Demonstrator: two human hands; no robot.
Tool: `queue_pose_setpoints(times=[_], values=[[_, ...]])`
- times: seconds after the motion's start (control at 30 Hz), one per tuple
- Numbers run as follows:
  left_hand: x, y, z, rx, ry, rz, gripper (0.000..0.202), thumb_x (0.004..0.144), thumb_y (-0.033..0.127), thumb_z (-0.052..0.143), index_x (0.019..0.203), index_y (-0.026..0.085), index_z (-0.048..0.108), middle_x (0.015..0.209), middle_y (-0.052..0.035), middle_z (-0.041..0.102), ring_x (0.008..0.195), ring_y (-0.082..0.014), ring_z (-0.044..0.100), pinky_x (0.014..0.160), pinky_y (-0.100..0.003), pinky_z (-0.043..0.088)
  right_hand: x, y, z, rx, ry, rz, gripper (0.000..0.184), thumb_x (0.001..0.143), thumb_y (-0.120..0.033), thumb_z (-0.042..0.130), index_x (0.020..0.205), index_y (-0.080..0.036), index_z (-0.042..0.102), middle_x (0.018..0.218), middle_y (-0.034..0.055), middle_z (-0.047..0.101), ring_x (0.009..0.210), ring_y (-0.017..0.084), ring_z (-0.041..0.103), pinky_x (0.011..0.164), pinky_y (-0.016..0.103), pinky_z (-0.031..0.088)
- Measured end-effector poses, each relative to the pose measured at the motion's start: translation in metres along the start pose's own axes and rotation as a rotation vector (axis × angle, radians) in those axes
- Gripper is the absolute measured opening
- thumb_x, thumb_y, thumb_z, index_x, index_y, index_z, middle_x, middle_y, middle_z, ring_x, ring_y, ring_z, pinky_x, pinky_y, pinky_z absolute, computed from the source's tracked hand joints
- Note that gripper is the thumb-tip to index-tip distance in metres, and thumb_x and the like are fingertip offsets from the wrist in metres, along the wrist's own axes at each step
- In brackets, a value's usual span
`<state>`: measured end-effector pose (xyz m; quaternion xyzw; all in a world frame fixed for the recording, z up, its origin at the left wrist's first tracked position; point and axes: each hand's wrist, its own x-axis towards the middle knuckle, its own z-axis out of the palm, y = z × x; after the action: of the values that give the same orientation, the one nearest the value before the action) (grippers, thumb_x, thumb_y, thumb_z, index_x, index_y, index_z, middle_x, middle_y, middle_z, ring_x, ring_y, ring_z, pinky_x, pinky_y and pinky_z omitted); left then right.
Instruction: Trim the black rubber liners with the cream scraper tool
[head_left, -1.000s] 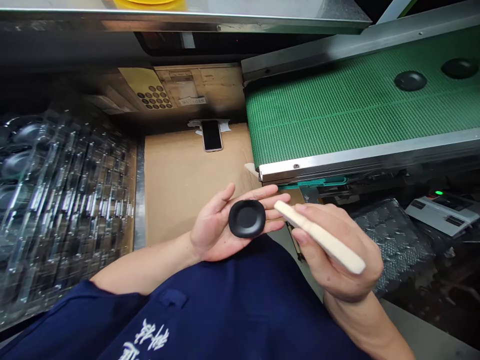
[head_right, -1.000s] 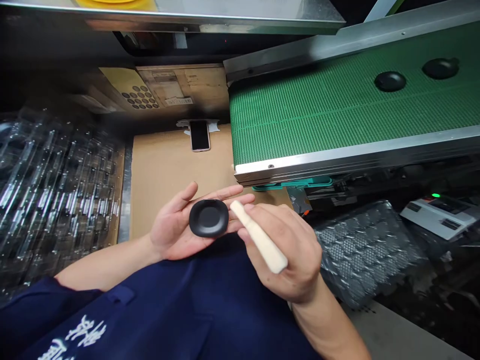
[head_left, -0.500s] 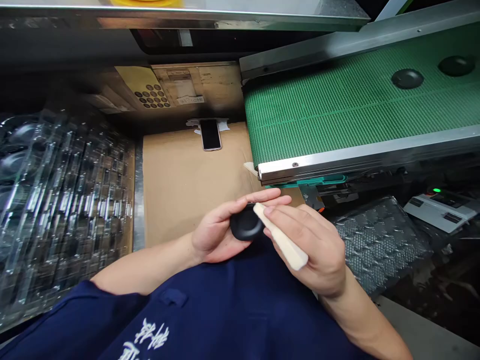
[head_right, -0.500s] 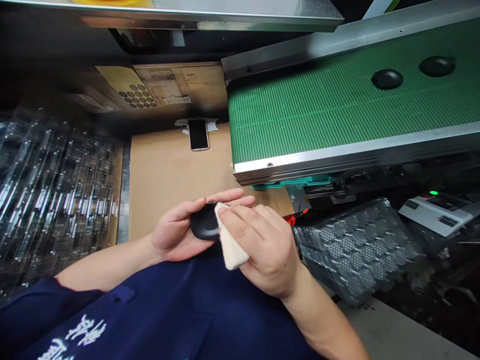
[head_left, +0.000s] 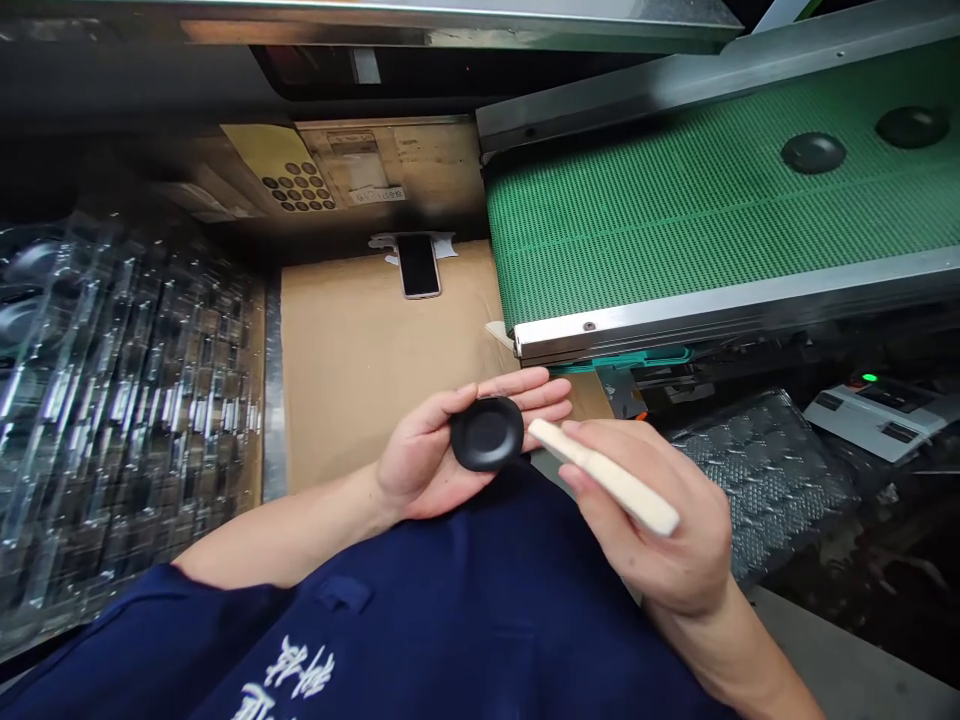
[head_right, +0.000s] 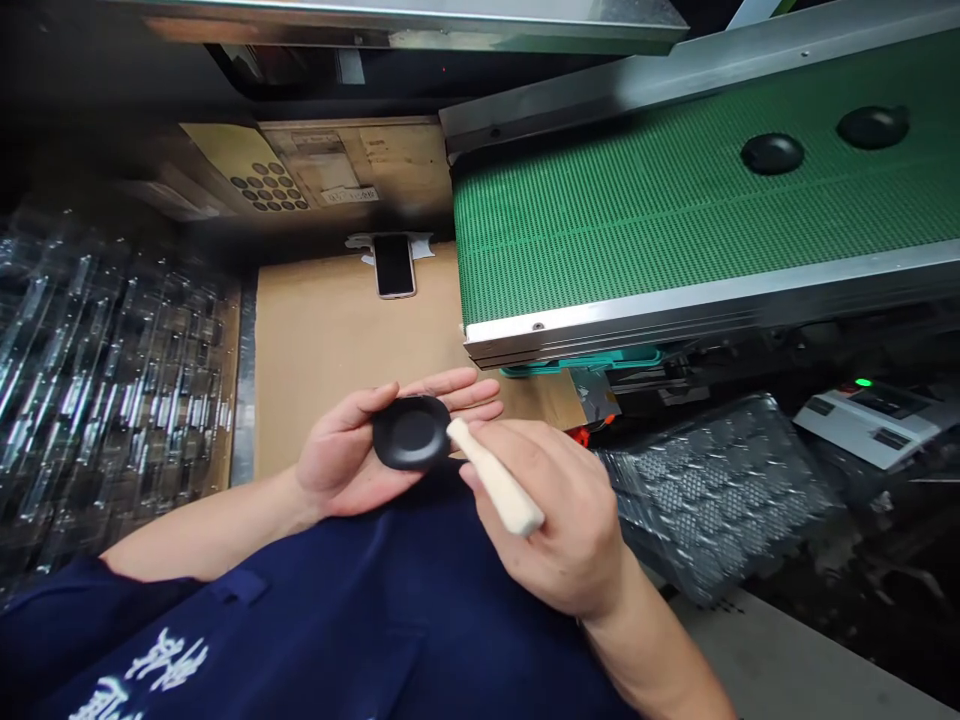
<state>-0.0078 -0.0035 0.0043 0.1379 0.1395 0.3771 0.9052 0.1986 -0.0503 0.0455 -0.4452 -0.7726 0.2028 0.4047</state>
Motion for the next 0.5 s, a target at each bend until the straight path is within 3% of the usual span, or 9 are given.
queue_pose_setpoints(times=[0.07,0.2,0.37,0.5], values=[[0.000,0.000,0.000,-0.012,-0.006,-0.004,0.058,0.099,0.036,0.034,0.143,0.004,0.055,0.153,-0.0208,0.052,0.147,-0.0352,0.043,0.126,-0.053,0.025,-0.001,0.001,-0.001,-0.010,0.048,0.004,0.048,0.084,-0.002,0.070,0.128,-0.019,0.065,0.117,0.0077,0.073,0.106,0.021,0.069,0.093,0.037,0.058],[0.000,-0.001,0.000,-0.004,-0.013,-0.021,0.057,0.098,0.034,0.033,0.145,0.006,0.053,0.154,-0.0185,0.050,0.148,-0.0330,0.043,0.125,-0.051,0.025,0.003,0.006,0.003,0.049,-0.010,-0.023,0.050,0.084,-0.002,0.071,0.131,-0.019,0.064,0.120,0.0086,0.073,0.110,0.022,0.068,0.096,0.038,0.058],[0.000,0.002,0.001,0.019,-0.005,0.048,0.056,0.097,0.032,0.035,0.144,0.007,0.055,0.155,-0.0179,0.050,0.148,-0.0332,0.043,0.126,-0.050,0.027,0.002,0.010,0.022,0.068,-0.005,-0.076,0.046,0.085,-0.002,0.069,0.128,-0.017,0.062,0.115,0.0091,0.074,0.103,0.018,0.071,0.094,0.032,0.060],[0.002,0.006,0.002,0.042,0.043,0.109,0.054,0.097,0.033,0.038,0.140,0.010,0.059,0.156,-0.0158,0.050,0.146,-0.0348,0.044,0.126,-0.051,0.027,-0.003,0.008,0.038,0.152,-0.113,-0.171,0.043,0.090,-0.009,0.066,0.131,-0.017,0.058,0.110,0.0100,0.076,0.098,0.019,0.073,0.087,0.032,0.063]])
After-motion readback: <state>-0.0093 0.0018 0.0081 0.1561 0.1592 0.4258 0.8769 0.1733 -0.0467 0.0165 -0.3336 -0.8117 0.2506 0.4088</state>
